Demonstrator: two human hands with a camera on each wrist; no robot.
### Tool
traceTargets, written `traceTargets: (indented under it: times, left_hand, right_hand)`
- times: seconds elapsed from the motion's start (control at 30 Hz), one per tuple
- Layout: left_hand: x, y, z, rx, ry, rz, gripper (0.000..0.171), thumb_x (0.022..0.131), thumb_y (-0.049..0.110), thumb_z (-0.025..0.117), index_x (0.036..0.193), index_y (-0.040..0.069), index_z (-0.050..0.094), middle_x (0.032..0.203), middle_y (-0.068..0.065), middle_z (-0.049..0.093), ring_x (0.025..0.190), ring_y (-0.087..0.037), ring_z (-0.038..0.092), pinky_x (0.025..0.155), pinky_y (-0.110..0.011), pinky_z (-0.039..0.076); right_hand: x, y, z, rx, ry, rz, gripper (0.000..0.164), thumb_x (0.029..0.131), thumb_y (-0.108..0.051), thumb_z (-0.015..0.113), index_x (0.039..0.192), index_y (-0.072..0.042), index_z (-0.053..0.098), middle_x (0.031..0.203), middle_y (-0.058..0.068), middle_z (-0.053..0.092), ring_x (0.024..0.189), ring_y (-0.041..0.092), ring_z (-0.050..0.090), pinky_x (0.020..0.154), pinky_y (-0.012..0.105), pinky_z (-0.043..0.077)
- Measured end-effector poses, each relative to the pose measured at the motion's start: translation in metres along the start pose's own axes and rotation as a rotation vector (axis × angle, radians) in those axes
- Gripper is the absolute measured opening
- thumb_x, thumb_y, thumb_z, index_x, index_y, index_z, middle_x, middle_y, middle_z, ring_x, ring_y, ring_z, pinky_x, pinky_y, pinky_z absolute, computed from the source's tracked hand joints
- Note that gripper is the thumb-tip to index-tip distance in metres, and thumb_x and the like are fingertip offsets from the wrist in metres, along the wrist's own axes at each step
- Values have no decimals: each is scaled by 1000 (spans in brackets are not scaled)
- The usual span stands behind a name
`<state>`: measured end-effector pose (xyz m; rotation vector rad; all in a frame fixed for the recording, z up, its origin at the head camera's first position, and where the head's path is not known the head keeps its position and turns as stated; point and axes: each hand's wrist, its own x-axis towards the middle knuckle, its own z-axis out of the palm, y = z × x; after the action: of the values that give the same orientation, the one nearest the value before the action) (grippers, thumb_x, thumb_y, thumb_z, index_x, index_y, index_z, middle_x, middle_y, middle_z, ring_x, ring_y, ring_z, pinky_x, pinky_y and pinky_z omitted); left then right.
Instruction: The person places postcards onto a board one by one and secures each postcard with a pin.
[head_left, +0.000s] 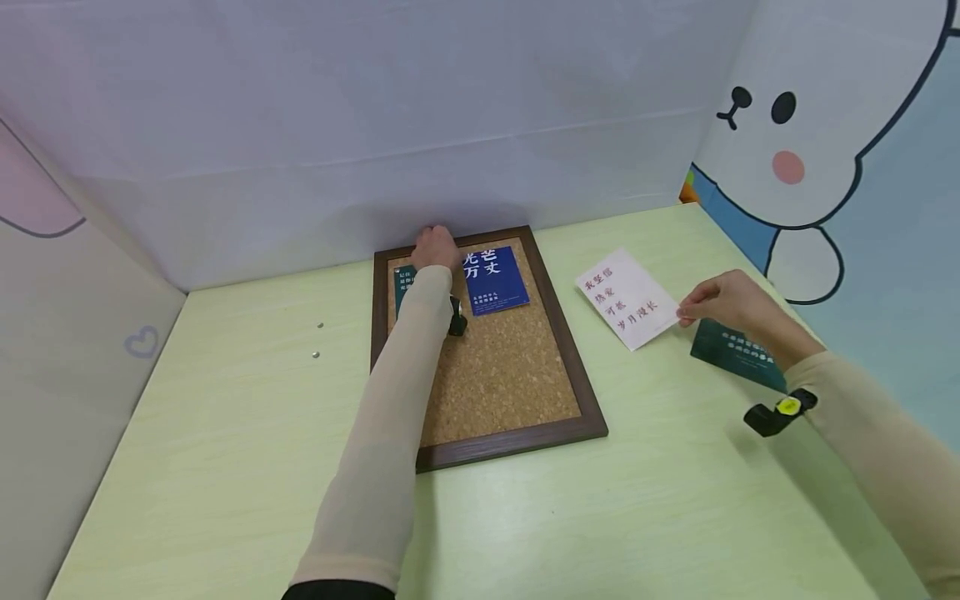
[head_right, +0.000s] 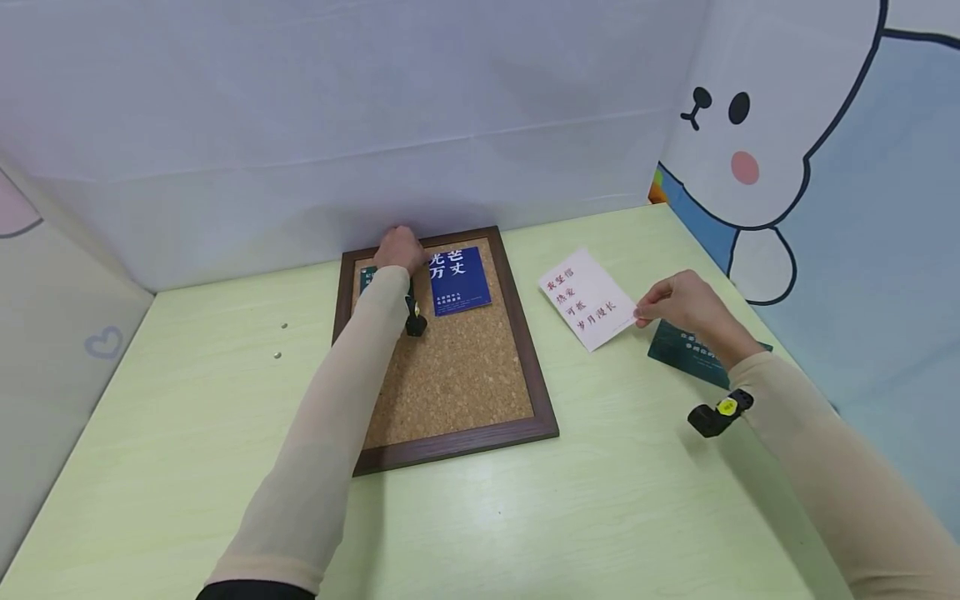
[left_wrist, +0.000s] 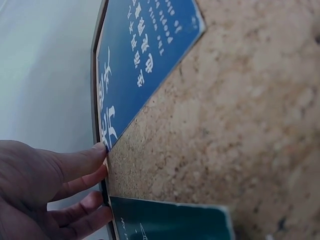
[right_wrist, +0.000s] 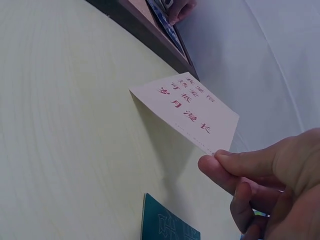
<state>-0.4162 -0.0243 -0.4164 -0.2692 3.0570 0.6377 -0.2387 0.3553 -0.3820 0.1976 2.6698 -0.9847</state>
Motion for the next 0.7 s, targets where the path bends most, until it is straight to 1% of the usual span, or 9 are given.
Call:
traceTargets:
  times: [0.07,0.17,0.2,0.27,0.33,0.4,0.43,0.57,0.7]
  left_hand:
    - [-1,0,0,4,4,4,42,92,31,68,124,5,62,122,-11,59,110,-27,56,97,-45,48]
    - [-4,0,-1,8,13,10,41,92,30,68,123,5,62,121,-11,59,109,-27,56,96,-45,49]
    - [-4,0,-1,7,15,13,41,92,30,68,123,5,62,121,-12,59,109,-27,56,95,-45,49]
    - [-5,0,-1,8,17,19,41,92,30,68,124,4,62,122,-12,59,109,-27,56,95,-45,49]
    - [-6,-1,-1,7,17,23,41,93,30,67,125,4,61,123,-12,58,110,-27,56,95,-45,49]
    - [-6,-1,-1,9,16,27,41,93,30,67,125,4,61,123,-12,58,110,-27,56,95,-45,49]
    - [-6,-1,-1,11,17,29,40,93,30,67,125,4,61,123,-12,58,111,-27,56,95,-45,49]
    - [-4,-2,1,14,10,30,39,94,30,66,125,5,61,123,-12,58,111,-27,56,96,-45,49]
    - [-4,-2,1,12,5,32,38,95,30,65,124,5,61,123,-11,57,111,-27,56,95,-46,49]
  right_hand:
    - [0,1,2,24,13,-5,33,96,-23,63,112,6,64,89,8,75,113,41,51,98,64,33]
    - [1,2,5,50,37,-6,34,97,-23,61,113,6,64,89,8,75,111,39,54,92,55,40]
    - [2,3,6,59,52,9,33,97,-24,62,113,4,65,88,6,76,109,36,56,89,52,42]
    - [3,5,8,76,65,13,33,98,-25,61,113,4,64,87,4,76,107,33,57,85,45,43]
    - [3,6,10,98,73,21,34,98,-26,60,113,4,64,84,2,76,103,31,56,80,41,41]
    - [3,7,12,119,76,30,36,97,-28,62,114,4,63,83,-1,76,100,29,54,78,40,38]
    - [3,8,12,133,65,19,37,97,-27,61,115,6,61,83,-1,76,100,29,52,79,39,37]
    - [3,8,14,189,57,36,41,98,-27,61,120,7,59,82,-6,75,96,27,52,79,39,35]
    - [3,8,16,231,60,60,39,99,-25,58,123,6,57,80,-9,75,98,25,54,81,40,34]
